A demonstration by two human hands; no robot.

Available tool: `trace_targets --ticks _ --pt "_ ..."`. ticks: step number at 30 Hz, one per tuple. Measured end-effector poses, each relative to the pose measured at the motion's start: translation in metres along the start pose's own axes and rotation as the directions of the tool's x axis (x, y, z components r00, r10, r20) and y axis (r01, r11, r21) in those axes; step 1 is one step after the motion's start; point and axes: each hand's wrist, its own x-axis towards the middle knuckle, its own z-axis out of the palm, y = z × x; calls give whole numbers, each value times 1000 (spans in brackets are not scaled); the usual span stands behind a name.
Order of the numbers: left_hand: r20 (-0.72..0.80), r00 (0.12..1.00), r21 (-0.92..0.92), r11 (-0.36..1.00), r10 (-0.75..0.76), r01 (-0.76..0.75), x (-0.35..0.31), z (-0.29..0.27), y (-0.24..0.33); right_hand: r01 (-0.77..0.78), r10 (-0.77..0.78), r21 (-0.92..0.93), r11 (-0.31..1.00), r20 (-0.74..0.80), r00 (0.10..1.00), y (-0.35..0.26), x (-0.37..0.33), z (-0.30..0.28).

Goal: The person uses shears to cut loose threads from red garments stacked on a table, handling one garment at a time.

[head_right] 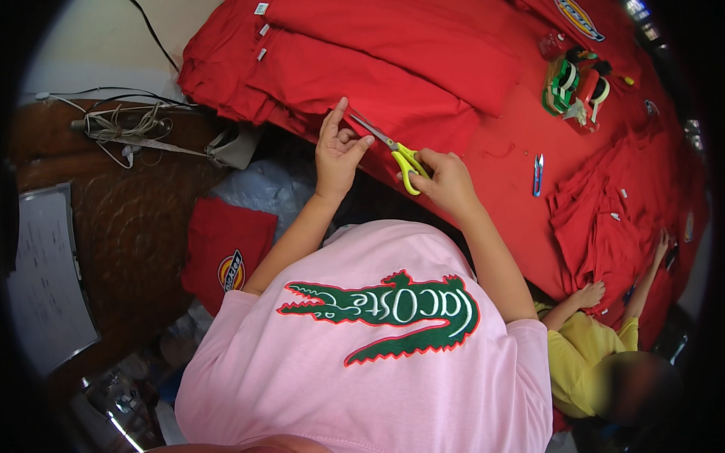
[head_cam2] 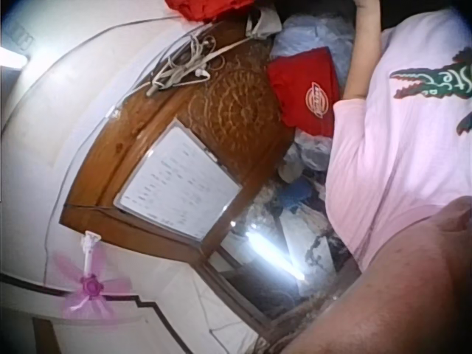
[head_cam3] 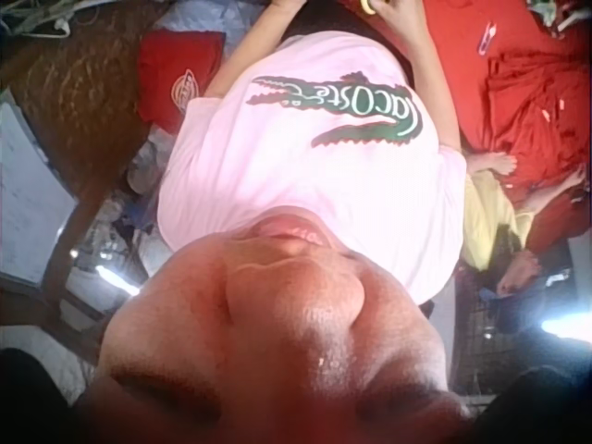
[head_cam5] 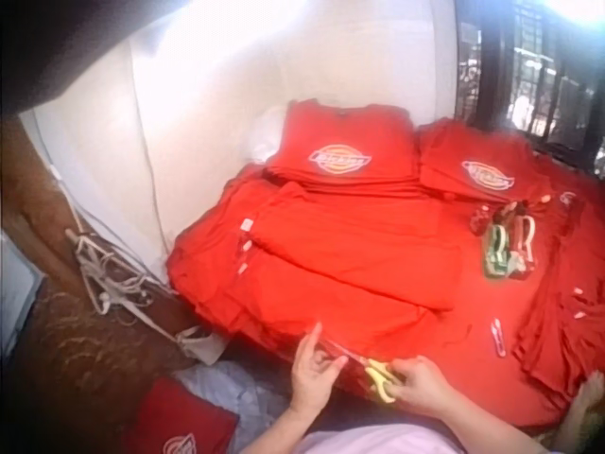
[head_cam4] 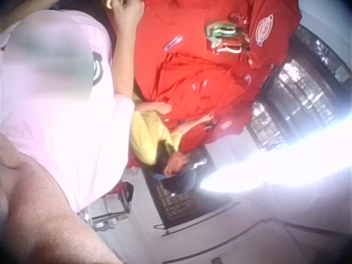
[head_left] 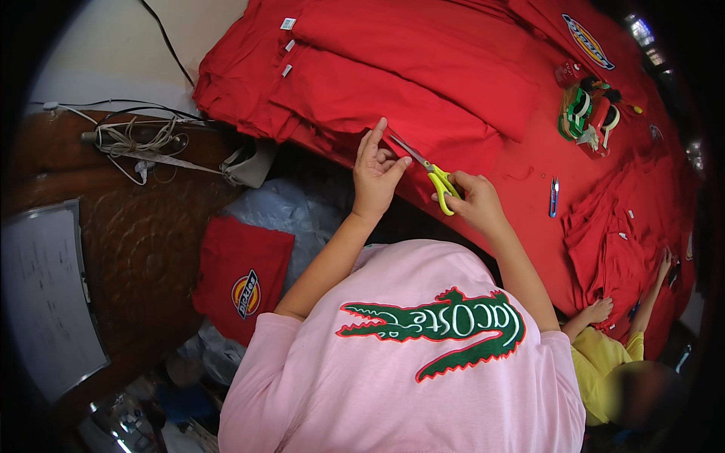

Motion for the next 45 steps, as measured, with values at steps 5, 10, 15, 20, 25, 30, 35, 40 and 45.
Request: trace_targets --ticks 5,10,15,20,25,30,35,40,45 --pt "-53 998 66 997 43 -39 1 -1 -6 -14 14 120 993 7 1000 6 -2 5" --pt "-154 988 26 1000 8 -4 7 -10 -20 39 -40 64 997 19 999 0 2 4" --pt "-109 993 -46 999 -34 29 5 -9 -9 55 -56 -77 995 -6 998 -11 15 8" --pt "-91 994 -125 991 -63 52 3 -16 -10 91 -94 -55 994 -40 995 -16 21 13" --pt "-108 988 -186 978 -111 90 0 -22 -12 112 -114 -35 993 -51 992 -8 19 24" --pt "-27 967 -330 916 -252 230 -13 -15 -1 -202 267 613 763 -14 964 -12 25 47" --pt "129 903 -286 857 -409 429 -19 -21 -6 -238 340 734 636 10 940 -20 55 65" --pt "-101 957 -155 955 -272 255 20 -54 -39 -261 355 681 684 2 935 -28 57 57" --pt "-392 892 -350 933 -226 82 94 -134 -53 -348 444 638 687 10 896 -27 37 49"
